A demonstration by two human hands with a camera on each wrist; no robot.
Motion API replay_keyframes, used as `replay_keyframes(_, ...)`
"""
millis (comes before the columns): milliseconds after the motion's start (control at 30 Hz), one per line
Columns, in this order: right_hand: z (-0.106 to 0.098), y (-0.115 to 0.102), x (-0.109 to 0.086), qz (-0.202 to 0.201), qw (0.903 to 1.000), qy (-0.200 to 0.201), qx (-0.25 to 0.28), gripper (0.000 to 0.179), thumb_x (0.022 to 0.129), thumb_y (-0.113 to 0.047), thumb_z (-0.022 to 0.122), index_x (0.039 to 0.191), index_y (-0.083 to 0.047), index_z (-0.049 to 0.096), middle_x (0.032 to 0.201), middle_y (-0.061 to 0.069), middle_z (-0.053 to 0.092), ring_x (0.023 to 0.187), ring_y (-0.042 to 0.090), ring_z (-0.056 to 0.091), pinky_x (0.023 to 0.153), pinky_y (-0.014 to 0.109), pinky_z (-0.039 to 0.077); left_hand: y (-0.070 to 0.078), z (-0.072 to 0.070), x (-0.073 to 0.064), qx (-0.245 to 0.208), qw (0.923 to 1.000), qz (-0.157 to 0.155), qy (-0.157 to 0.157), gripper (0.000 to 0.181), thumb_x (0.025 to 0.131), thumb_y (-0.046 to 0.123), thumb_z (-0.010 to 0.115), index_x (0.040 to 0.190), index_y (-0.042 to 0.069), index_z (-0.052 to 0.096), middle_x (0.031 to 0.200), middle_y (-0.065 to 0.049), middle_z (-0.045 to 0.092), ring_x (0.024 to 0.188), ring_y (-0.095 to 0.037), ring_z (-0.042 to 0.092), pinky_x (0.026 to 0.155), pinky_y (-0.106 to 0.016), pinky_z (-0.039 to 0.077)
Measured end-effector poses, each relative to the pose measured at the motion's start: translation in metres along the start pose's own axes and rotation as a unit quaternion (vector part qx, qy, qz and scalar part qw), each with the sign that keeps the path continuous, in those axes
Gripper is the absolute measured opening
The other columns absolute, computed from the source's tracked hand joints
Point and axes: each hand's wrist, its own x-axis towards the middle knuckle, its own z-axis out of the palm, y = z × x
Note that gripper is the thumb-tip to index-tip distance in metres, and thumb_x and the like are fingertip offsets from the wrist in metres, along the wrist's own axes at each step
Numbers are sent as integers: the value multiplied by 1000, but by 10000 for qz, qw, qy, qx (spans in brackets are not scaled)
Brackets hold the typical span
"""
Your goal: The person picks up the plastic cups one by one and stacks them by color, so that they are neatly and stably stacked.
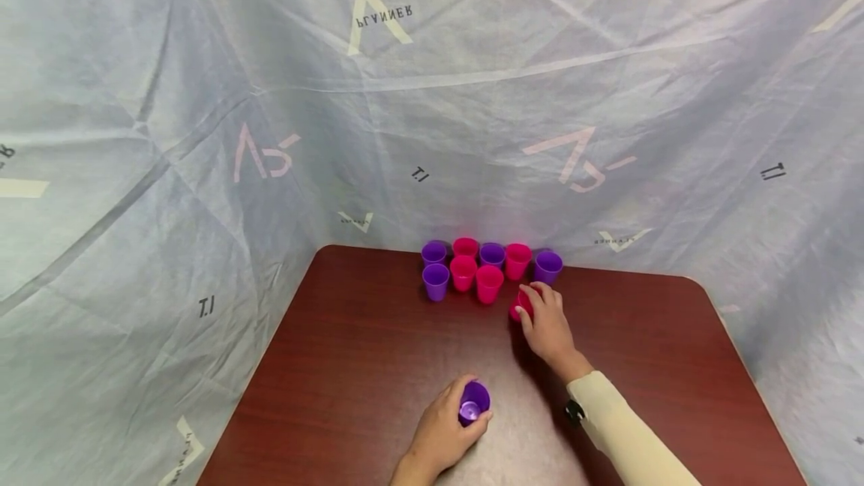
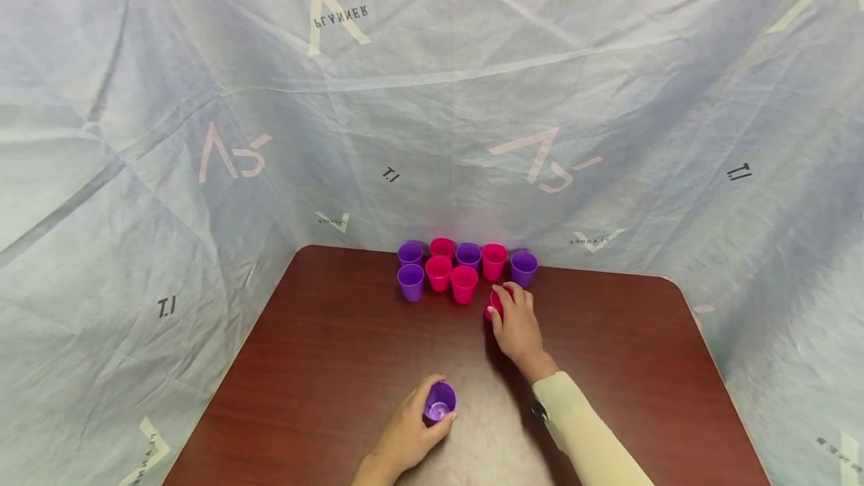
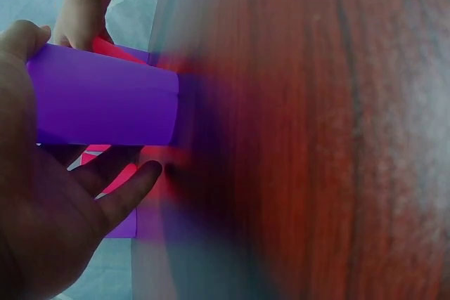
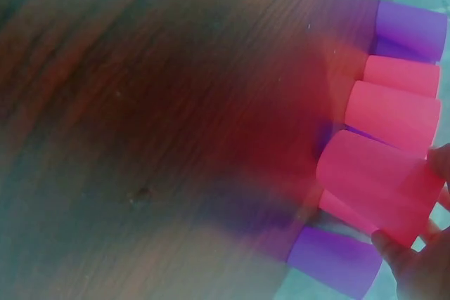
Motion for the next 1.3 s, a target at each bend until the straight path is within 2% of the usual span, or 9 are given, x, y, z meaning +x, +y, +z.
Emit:
replay_keyframes(133,-1,0,1,66,10000,-35,-1,47,100,-16,69,144,-3,58,146,23,50,133,48,46,108,60,50,1,0,0,-38,10000,-13,-39,59,93,44,77,144,24,56,130,0,73,112,-15,73,92,-35,61)
replay_keyframes(400,0,-1,1,-116,9999,-11,-18,45,101,-19,68,142,-3,60,144,23,53,131,47,48,105,61,52,0,-1,2,-63,9999,-100,-87,58,94,43,77,144,25,55,130,1,73,111,-14,73,91,-34,61)
replay_keyframes(633,1,3,4,49,9998,-203,-53,47,102,-19,66,146,-4,57,149,22,50,134,46,44,109,58,50,-1,0,0,-71,10000,-46,-41,57,93,43,78,144,26,55,127,2,74,109,-13,73,88,-34,61)
replay_keyframes(933,4,5,10,13,9994,-348,-72,48,102,-22,67,147,-6,57,152,22,48,138,46,43,111,59,49,0,0,-1,-133,9999,-76,-65,56,94,43,77,143,26,56,127,2,73,108,-14,73,87,-33,61)
replay_keyframes(1167,3,5,12,178,9983,-555,-14,56,100,-30,72,149,-8,54,156,22,43,140,44,43,108,60,52,2,-2,0,-146,9999,-8,-31,57,91,38,79,142,25,56,124,2,74,107,-14,73,87,-33,61)
replay_keyframes(1300,2,6,12,225,9980,-591,0,57,102,-37,68,149,-9,53,156,24,41,144,45,40,108,63,51,3,-2,-1,-149,9999,-5,-24,58,90,37,80,142,25,57,124,2,74,107,-14,73,88,-33,61)
